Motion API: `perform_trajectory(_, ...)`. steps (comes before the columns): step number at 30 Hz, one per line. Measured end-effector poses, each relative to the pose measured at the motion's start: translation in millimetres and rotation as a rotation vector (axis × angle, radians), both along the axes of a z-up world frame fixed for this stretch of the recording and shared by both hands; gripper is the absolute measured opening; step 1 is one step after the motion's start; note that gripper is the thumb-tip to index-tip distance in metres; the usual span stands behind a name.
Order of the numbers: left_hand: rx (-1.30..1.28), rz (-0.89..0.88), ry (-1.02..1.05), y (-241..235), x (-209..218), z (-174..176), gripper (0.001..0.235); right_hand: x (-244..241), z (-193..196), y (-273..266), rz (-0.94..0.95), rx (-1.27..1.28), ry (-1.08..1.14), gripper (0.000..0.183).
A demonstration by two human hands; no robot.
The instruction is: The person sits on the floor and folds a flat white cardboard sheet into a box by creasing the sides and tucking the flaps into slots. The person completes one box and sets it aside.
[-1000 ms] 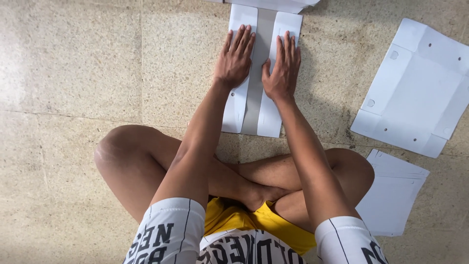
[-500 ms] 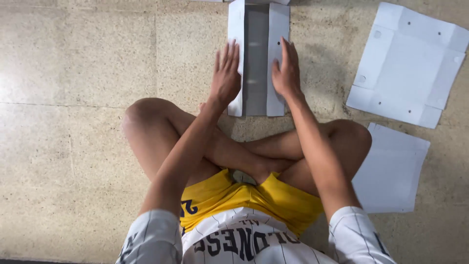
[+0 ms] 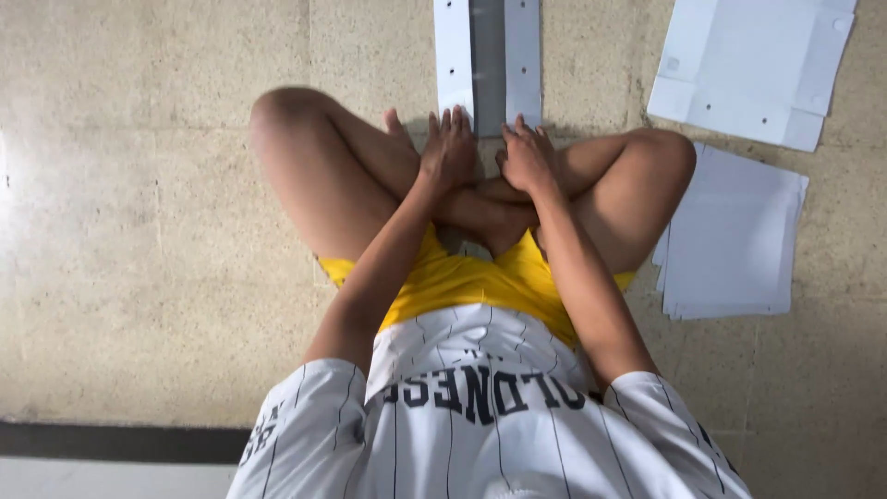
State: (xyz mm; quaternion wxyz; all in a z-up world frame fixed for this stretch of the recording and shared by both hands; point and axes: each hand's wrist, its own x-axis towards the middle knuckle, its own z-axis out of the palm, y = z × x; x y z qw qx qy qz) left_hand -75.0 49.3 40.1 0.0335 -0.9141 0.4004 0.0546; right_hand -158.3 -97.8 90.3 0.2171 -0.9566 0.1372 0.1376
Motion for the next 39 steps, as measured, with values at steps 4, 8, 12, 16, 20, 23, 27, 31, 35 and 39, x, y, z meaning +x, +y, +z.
perform_trajectory(4, -0.087, 0.001, -0.031, 18, -19, 6, 0.063, -34, 52, 40, 0.093, -0.126, 0.015, 0.035)
perform_trajectory(8, -0.030, -0.066, -0.018, 34, -59, 21, 0.046, -74, 32, 56, 0.099, -0.060, -0.068, 0.043)
perform_trajectory(12, -0.167, -0.187, -0.110, 46, -58, 24, 0.030, -76, 19, 55, 0.088, -0.044, -0.274, 0.038)
perform_trajectory(16, -0.227, -0.165, -0.056, 41, -49, 8, 0.033, -57, -26, 32, 0.136, -0.127, -0.319, 0.030)
perform_trajectory(20, -0.466, -0.203, -0.111, 49, -57, 15, 0.028, -66, 2, 41, 0.092, -0.029, -0.259, 0.033)
perform_trajectory(23, -0.582, -0.244, -0.166, 53, -59, 18, 0.024, -68, 2, 42, 0.076, -0.003, -0.287, 0.031)
perform_trajectory(27, -0.546, -0.253, -0.089, 48, -55, 14, 0.026, -64, -6, 35, 0.131, -0.058, -0.370, 0.029)
perform_trajectory(31, -0.468, -0.253, 0.031, 48, -54, 18, 0.029, -64, -1, 35, 0.162, -0.027, -0.419, 0.027)
perform_trajectory(35, -0.519, -0.261, 0.025, 53, -56, 21, 0.030, -66, -13, 33, 0.182, -0.068, -0.494, 0.025)
perform_trajectory(39, -0.516, -0.267, 0.016, 52, -59, 18, 0.029, -69, -11, 32, 0.187, -0.054, -0.488, 0.025)
